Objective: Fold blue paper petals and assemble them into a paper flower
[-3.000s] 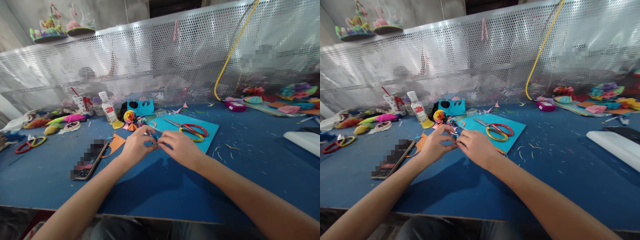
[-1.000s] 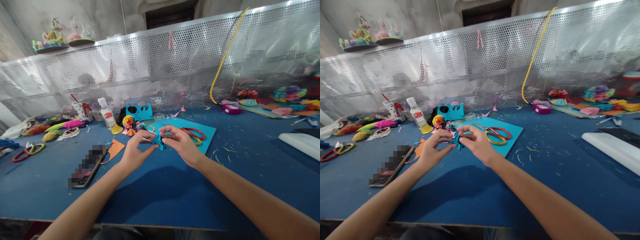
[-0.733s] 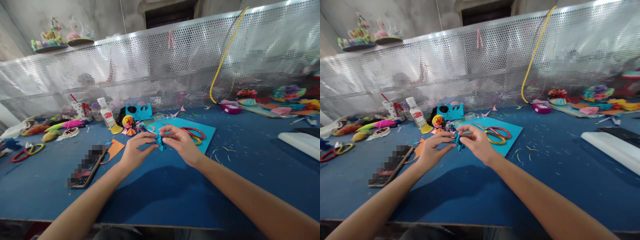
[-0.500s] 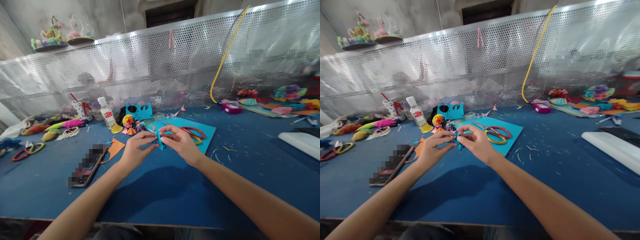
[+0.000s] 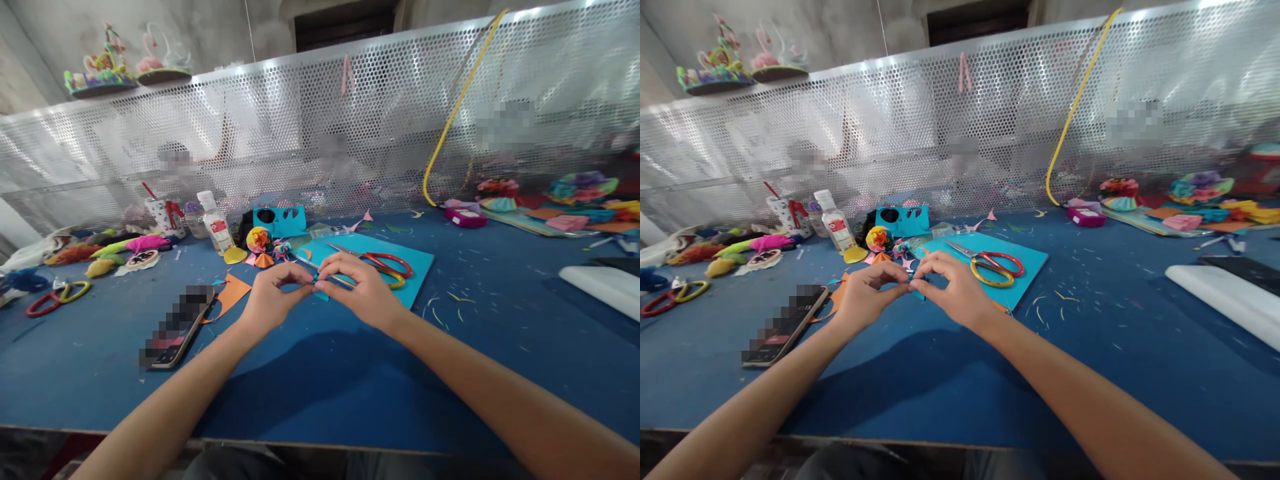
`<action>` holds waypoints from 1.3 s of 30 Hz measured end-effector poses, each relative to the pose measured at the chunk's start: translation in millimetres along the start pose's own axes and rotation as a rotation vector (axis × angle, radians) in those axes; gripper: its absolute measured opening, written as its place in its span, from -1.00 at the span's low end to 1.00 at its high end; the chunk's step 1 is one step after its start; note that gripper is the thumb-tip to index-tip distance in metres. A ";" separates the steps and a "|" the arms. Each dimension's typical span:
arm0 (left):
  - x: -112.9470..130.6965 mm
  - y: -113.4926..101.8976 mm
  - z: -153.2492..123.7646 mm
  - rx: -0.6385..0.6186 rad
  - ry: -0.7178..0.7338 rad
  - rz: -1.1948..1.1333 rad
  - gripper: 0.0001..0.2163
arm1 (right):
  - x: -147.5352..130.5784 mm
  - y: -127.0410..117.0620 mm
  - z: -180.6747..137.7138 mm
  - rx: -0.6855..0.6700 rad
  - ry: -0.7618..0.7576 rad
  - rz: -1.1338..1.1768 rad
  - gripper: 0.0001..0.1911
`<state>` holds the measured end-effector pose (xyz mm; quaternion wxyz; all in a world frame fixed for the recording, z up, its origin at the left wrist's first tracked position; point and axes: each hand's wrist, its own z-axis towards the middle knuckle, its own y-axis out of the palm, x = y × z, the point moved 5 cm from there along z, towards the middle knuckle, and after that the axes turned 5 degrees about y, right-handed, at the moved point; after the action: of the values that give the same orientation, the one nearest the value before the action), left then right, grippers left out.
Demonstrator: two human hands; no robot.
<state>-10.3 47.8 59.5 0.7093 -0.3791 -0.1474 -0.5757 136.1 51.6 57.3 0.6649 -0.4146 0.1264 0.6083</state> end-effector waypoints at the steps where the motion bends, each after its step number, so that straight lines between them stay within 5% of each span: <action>1: -1.0 0.9 0.0 -0.009 -0.037 -0.037 -0.91 | -0.9 0.2 -0.2 -0.002 -0.003 -0.013 -0.96; 6: -6.0 4.7 0.6 -0.065 -0.231 -0.285 -0.77 | -0.2 2.2 -0.9 -0.026 0.032 0.023 -0.92; 10: -9.9 5.6 0.6 -0.060 -0.324 -0.399 -0.84 | 0.0 2.7 -1.4 -0.027 0.051 0.066 -0.92; 22: -4.6 7.7 -3.6 -0.102 -0.209 -0.191 -0.79 | 0.7 4.1 -0.9 0.000 0.099 0.011 -0.89; 39: -9.6 6.7 -2.4 -0.111 -0.293 -0.213 -0.83 | 16.4 7.7 -1.0 -0.038 0.315 0.214 -0.83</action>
<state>-7.4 53.1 49.2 0.5934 -0.4797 -0.2564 -0.5933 133.1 61.8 42.6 0.5605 -0.5015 0.2608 0.6052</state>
